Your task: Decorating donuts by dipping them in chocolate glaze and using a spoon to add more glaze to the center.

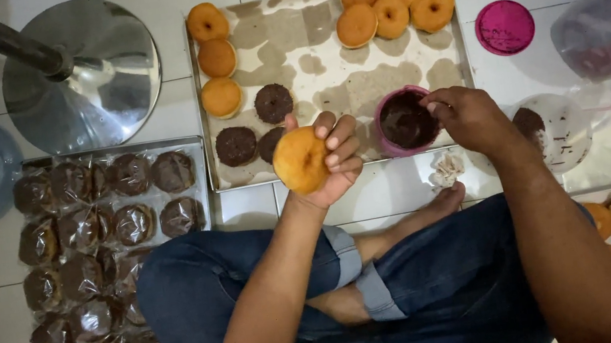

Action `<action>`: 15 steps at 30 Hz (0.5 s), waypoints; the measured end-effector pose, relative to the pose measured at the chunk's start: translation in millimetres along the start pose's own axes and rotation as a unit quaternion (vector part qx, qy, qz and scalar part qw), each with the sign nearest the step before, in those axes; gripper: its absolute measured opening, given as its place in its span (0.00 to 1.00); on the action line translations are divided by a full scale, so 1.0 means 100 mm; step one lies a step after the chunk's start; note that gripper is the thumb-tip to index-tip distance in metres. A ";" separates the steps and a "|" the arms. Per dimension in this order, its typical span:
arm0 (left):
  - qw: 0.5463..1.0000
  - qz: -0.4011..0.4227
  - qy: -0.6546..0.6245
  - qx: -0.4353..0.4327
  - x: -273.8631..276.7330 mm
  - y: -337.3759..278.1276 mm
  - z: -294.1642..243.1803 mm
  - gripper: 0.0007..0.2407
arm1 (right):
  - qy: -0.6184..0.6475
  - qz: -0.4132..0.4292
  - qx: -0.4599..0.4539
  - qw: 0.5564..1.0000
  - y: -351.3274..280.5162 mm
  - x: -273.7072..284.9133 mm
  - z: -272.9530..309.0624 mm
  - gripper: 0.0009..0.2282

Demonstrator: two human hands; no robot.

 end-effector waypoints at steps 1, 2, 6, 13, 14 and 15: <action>1.000 -0.008 0.006 -0.001 0.00 0.00 0.00 0.23 | -0.003 -0.005 0.007 1.000 0.00 0.01 0.02 0.10; 1.000 -0.015 0.012 -0.002 -0.01 0.01 0.01 0.23 | -0.005 -0.009 0.015 1.000 -0.01 0.02 0.04 0.10; 1.000 -0.024 0.016 -0.003 -0.05 0.02 0.03 0.21 | 0.001 0.006 -0.030 1.000 -0.01 0.04 -0.02 0.11; 0.990 -0.116 0.070 -0.029 0.08 0.01 0.01 0.22 | -0.004 0.010 -0.038 0.999 0.01 0.07 -0.06 0.11; 0.982 -0.160 0.095 -0.037 0.15 0.00 -0.01 0.22 | -0.001 0.003 -0.038 0.999 0.02 0.07 -0.10 0.12; 0.982 -0.160 0.094 -0.036 0.11 0.06 0.04 0.22 | -0.002 0.002 -0.039 0.999 0.01 0.08 -0.08 0.12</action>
Point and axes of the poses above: each hand's wrist, its own y-axis towards the middle knuckle, its own x-axis out of the back of the hand, z = x × y, the point moved 2 cm from there along y, towards the middle knuckle
